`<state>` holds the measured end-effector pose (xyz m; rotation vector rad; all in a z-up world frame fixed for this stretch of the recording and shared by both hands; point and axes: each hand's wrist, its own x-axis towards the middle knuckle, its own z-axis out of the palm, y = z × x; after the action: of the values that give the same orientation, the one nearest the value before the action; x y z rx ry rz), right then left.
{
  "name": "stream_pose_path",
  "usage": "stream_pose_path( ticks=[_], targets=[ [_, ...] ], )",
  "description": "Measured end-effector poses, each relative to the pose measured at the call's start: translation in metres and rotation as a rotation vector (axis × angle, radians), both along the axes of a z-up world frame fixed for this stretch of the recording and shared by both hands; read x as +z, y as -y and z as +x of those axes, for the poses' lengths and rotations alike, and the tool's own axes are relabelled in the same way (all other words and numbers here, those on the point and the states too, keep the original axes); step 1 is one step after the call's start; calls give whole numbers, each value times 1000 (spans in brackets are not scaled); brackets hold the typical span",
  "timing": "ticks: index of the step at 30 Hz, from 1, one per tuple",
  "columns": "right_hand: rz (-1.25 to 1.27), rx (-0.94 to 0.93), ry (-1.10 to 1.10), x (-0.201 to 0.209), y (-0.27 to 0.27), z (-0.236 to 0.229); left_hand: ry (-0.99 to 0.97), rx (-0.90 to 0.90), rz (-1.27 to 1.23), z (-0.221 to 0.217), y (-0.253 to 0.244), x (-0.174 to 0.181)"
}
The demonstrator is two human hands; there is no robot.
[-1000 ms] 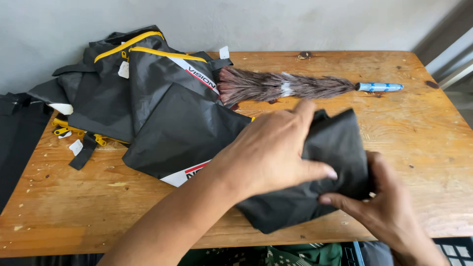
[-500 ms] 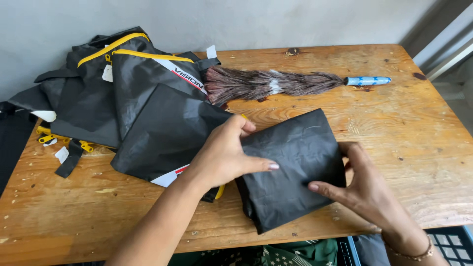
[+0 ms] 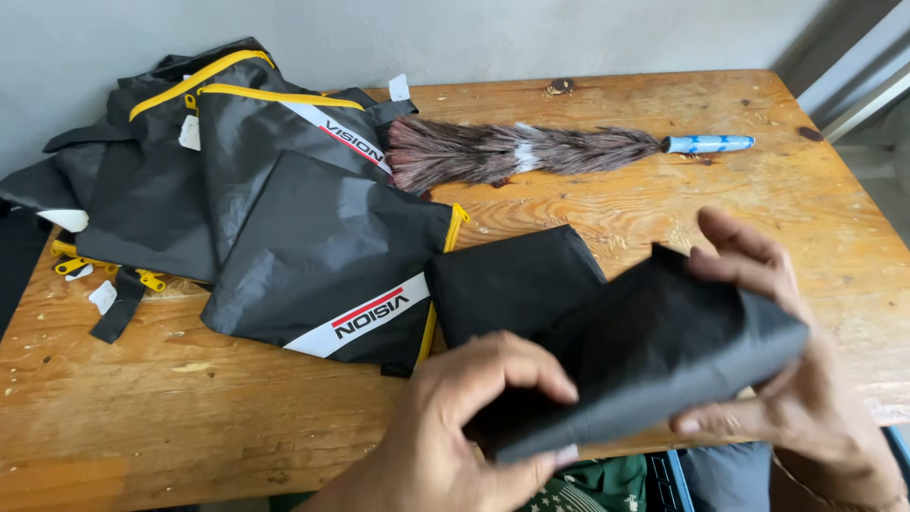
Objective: The person folds a black fabric bag on a wooden table, aligning edges and rolling it into a compact bundle. They secure the bundle using a yellow strap and place it into a blue crate. The person then picks up another black bag from a nearby pile.
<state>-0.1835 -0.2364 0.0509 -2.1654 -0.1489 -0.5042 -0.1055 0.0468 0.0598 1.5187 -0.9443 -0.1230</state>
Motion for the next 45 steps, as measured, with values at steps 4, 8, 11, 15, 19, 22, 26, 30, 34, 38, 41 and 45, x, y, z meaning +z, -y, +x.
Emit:
stream_pose_path(
  ticks=[4, 8, 11, 15, 19, 22, 26, 30, 34, 38, 41, 45],
  targets=[
    [136, 228, 19, -2, 0, -32, 72, -262, 0, -14, -12, -8],
    [173, 394, 31, -15, 14, -51, 249, -111, 157, -27, -13, -28],
    [85, 466, -77, -25, 29, -62, 383, -42, 200, -31, -14, -55],
    [112, 488, -184, -31, 20, -64, 448, 18, 40, -38, -11, -87],
    [92, 734, -100, -39, 15, -59, 532, -21, 5, -43, -15, -104],
    [55, 559, -185, -54, 5, -73, 555, -64, 23, -42, -19, -121],
    [-30, 300, -307, -45, -9, -70, 341, -100, 94, -43, -24, -137],
    [186, 224, -513, -33, -13, -62, 83, 29, 178, -47, -22, -94],
    [287, 10, -677, -48, -6, -52, -233, 306, 268, -54, -14, -88],
    [427, -122, -770, -57, -8, -32, -144, 418, 322, -48, -11, -89],
    [340, -164, -785, -48, -12, -26, -77, 393, 271, -44, -12, -88],
    [52, -247, -798, -49, -4, -31, -16, 309, 346, -43, -18, -89]
  ],
)
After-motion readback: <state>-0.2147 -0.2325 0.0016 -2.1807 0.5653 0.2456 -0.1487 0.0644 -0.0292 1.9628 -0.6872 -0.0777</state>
